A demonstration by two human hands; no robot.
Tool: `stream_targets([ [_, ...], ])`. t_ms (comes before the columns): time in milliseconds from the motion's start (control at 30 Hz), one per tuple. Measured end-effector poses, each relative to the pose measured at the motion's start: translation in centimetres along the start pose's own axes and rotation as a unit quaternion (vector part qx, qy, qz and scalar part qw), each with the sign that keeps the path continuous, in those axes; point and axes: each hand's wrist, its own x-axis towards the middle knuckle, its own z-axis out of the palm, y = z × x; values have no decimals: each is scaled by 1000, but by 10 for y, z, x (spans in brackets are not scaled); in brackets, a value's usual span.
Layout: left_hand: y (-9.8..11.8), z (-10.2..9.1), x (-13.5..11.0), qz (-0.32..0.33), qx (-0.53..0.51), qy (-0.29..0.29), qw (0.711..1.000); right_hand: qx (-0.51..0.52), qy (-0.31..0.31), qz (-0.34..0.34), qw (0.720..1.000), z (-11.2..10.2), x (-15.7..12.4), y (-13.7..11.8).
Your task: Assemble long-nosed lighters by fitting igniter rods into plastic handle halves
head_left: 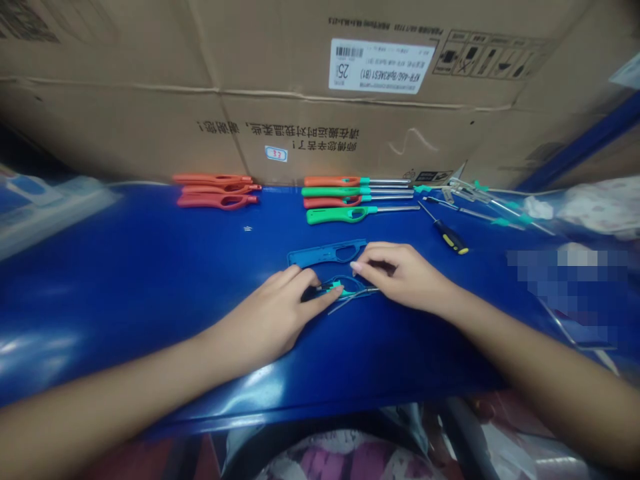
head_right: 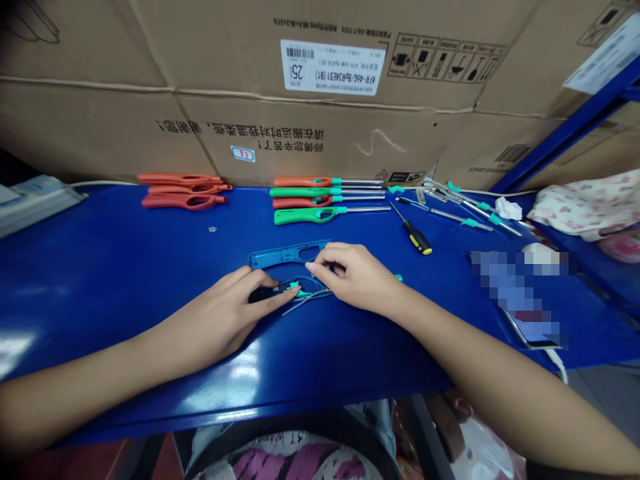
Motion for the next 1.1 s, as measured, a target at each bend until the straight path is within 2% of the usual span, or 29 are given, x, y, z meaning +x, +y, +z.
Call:
stream_targets([
  [100, 1, -1, 0, -1, 8, -4, 1000, -1, 2, -32, 999, -8, -1, 0],
  [267, 2, -1, -1, -3, 8, -3, 1000, -32, -138, -102, 985, -17, -5, -5],
  [367, 1, 0, -1, -1, 7, -4, 1000, -57, -166, -104, 979, -18, -5, -7],
  [933, 0, 2, -1, 6, -2, 1, 1000, -97, -106, -69, 987, -7, -7, -8],
  [1100, 0, 1, 0, -4, -25, 19, 1000, -104, -97, -63, 988, -6, -7, -7],
])
